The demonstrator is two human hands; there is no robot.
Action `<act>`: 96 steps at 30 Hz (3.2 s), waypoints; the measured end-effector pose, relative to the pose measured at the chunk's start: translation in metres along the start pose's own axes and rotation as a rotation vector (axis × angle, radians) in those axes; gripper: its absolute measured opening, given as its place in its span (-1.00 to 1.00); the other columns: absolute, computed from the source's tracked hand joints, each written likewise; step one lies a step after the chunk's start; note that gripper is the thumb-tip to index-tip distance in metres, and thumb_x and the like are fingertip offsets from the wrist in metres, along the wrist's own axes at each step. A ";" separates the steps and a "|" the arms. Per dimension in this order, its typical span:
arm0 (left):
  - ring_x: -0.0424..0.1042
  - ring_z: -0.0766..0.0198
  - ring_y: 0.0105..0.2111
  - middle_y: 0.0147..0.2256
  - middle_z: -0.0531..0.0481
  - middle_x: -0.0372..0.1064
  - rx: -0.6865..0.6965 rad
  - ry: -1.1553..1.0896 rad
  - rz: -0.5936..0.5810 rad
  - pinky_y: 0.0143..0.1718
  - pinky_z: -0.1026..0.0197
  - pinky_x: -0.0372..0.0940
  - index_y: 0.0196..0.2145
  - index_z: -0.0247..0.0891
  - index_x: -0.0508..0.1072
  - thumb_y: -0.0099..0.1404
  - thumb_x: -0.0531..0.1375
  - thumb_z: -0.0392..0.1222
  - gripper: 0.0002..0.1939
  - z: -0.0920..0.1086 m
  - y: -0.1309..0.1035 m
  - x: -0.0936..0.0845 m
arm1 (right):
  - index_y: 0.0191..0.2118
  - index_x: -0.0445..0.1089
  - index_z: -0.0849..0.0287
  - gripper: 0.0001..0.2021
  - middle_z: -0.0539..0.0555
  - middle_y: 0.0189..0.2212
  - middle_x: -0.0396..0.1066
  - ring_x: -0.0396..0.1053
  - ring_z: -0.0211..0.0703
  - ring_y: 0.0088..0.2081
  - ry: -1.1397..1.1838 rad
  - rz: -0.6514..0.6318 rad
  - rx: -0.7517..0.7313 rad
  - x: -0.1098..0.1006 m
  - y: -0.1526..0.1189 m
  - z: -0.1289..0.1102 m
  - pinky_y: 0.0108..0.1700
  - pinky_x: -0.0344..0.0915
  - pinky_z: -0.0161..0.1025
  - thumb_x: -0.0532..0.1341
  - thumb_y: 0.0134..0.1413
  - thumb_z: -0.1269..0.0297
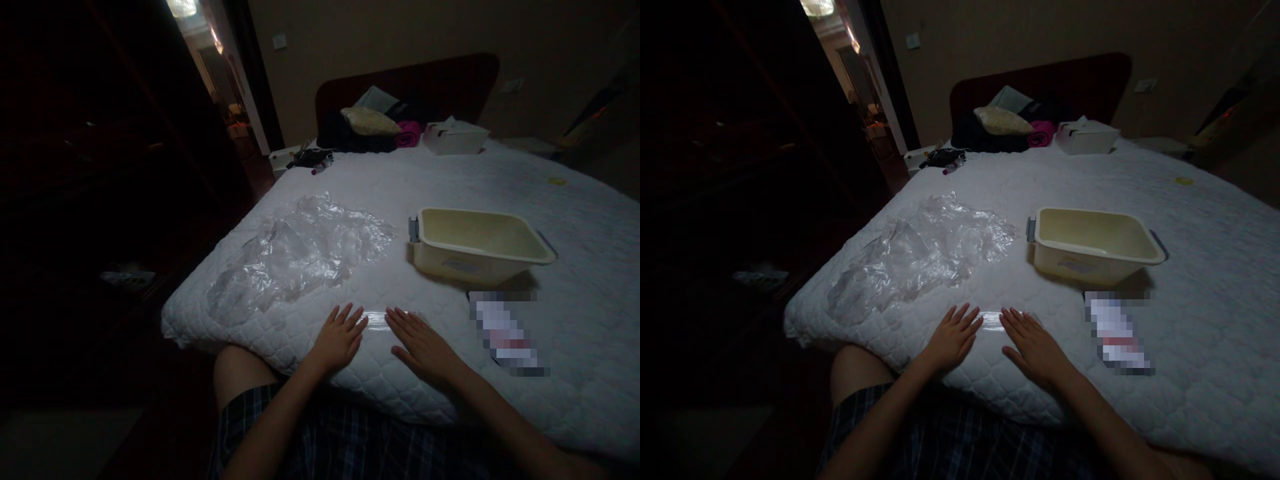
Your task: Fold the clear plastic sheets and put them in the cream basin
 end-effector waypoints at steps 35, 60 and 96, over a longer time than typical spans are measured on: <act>-0.07 0.01 0.22 0.20 -0.28 -0.04 -0.064 -0.121 0.136 0.10 -0.15 0.09 0.20 -0.33 -0.01 0.23 -0.03 -0.32 -0.43 0.010 -0.048 -0.017 | -0.01 0.36 0.15 -0.64 0.11 0.03 0.32 0.23 -0.11 0.08 0.379 0.030 0.072 -0.016 0.042 0.002 0.15 0.09 -0.01 0.01 0.17 0.17; 0.21 0.14 0.08 0.04 -0.10 0.28 0.292 0.015 0.156 0.08 0.05 0.16 -0.03 -0.27 0.31 0.33 0.01 -0.27 -0.73 0.013 0.026 -0.009 | 0.02 0.33 0.15 -0.65 0.18 -0.02 0.37 0.33 -0.06 -0.01 0.176 0.321 0.105 -0.035 0.014 0.003 -0.01 0.32 -0.06 0.04 0.12 0.42; 0.24 0.21 0.06 -0.02 -0.02 0.35 0.145 -0.399 0.201 0.03 0.11 0.20 0.03 -0.19 0.30 0.34 0.00 -0.25 -0.69 -0.001 0.027 -0.010 | -0.06 0.38 0.03 -0.71 0.06 -0.07 0.42 0.37 -0.09 -0.05 0.492 0.308 0.197 -0.011 0.011 0.026 0.01 0.32 -0.07 0.06 0.13 0.34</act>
Point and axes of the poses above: each hand's wrist, its own y-axis towards the middle knuckle, its own x-axis out of the palm, z = x × y, the point moved 10 cm from there along y, towards the middle knuckle
